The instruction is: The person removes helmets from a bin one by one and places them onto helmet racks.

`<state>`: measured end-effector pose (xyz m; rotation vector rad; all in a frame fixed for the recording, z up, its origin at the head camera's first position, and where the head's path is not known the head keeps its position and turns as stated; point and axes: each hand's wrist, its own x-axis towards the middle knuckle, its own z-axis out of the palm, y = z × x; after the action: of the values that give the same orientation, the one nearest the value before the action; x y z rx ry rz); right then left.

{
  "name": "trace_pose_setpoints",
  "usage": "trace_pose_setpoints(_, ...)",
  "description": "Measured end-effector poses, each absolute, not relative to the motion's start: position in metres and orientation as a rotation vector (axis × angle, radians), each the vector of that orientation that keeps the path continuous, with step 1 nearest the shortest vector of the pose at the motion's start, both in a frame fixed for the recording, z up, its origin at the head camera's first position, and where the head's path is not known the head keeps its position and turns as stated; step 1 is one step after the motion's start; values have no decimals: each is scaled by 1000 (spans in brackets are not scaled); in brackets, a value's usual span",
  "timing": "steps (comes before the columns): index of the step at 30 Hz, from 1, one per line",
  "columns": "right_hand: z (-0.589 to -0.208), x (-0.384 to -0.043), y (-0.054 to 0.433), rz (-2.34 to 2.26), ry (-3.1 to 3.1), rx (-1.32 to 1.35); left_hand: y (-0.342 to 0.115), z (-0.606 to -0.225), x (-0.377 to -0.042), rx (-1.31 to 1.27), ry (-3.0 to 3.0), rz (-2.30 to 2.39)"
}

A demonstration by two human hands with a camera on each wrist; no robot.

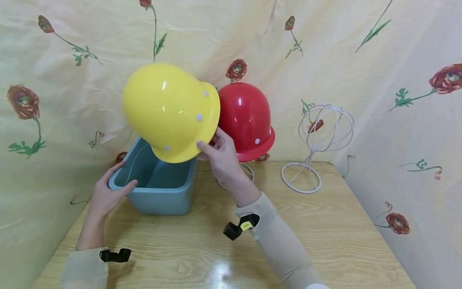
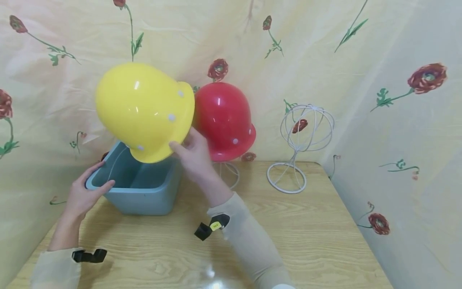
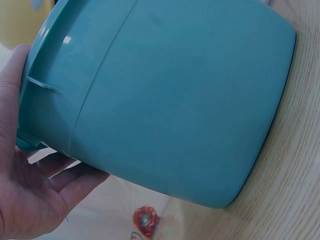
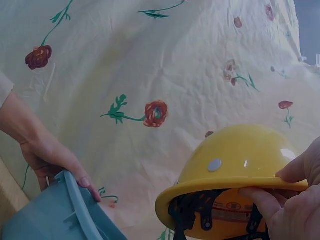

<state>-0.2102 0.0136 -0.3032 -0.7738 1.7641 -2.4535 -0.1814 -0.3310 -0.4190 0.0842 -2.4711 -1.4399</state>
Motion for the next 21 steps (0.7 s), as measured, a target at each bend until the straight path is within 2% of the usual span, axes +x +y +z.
trace_pose_setpoints(21,-282,-211,41,-2662,1611,-970,-331,-418,-181,108,-2497,-1437)
